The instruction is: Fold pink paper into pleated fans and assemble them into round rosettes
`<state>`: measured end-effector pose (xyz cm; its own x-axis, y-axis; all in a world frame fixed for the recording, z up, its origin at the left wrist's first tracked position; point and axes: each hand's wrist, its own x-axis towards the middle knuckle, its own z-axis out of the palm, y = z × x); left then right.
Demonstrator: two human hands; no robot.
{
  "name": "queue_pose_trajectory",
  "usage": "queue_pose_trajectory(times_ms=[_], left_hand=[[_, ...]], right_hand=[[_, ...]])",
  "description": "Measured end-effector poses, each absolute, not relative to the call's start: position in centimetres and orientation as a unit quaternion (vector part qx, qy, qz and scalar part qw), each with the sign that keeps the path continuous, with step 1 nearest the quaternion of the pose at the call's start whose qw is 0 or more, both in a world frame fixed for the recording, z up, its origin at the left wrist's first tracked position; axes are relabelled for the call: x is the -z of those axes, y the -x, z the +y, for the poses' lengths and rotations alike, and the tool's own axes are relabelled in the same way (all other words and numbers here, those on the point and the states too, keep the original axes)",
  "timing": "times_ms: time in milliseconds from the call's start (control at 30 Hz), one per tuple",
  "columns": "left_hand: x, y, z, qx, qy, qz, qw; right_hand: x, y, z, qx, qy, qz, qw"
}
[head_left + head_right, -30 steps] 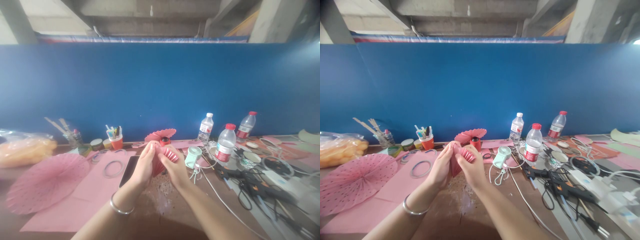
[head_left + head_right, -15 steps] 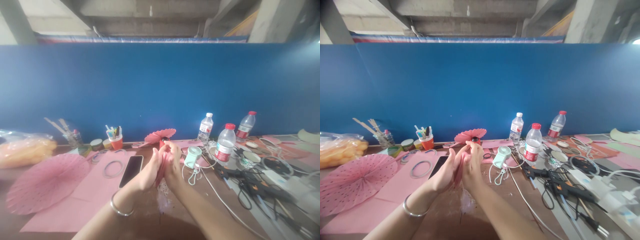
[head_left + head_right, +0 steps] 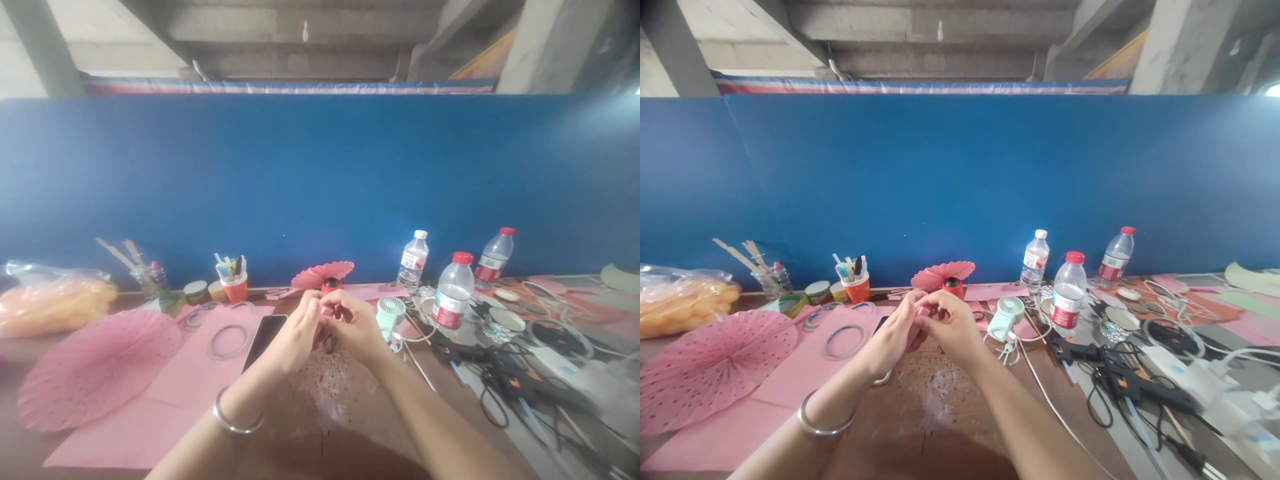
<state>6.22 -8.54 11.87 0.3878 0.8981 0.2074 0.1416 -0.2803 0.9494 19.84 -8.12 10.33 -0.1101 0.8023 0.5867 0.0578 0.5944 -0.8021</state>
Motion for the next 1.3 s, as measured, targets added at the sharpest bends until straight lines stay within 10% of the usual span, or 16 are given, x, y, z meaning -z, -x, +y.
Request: queue_pose_trajectory(times_ms=[233,733,1000,1300], left_hand=[[-13.3,-5.8,-8.6,-0.343,-0.802,0.439,0.216],[-12.5,-6.4,-8.4,-0.330,-0.823,0.438,0.147],[-11.6,-6.0,-8.2,-0.357,-0.787,0.438,0.248],[-8.3,-6.6,-9.4,-0.422,-0.696,0.446,0.372]], right_hand=[[-10.0,-20.8,-6.5,-0.430,0.264,-0.483,0.716],[-9.2,-20.7,-6.4,-0.475,0.263,-0.483,0.687],[-9.5,-22.3,-5.4,-0.480,0.281,-0.367,0.745],[-8.9,-21.8,-5.9,-0.542,0.314,-0.511,0.589]])
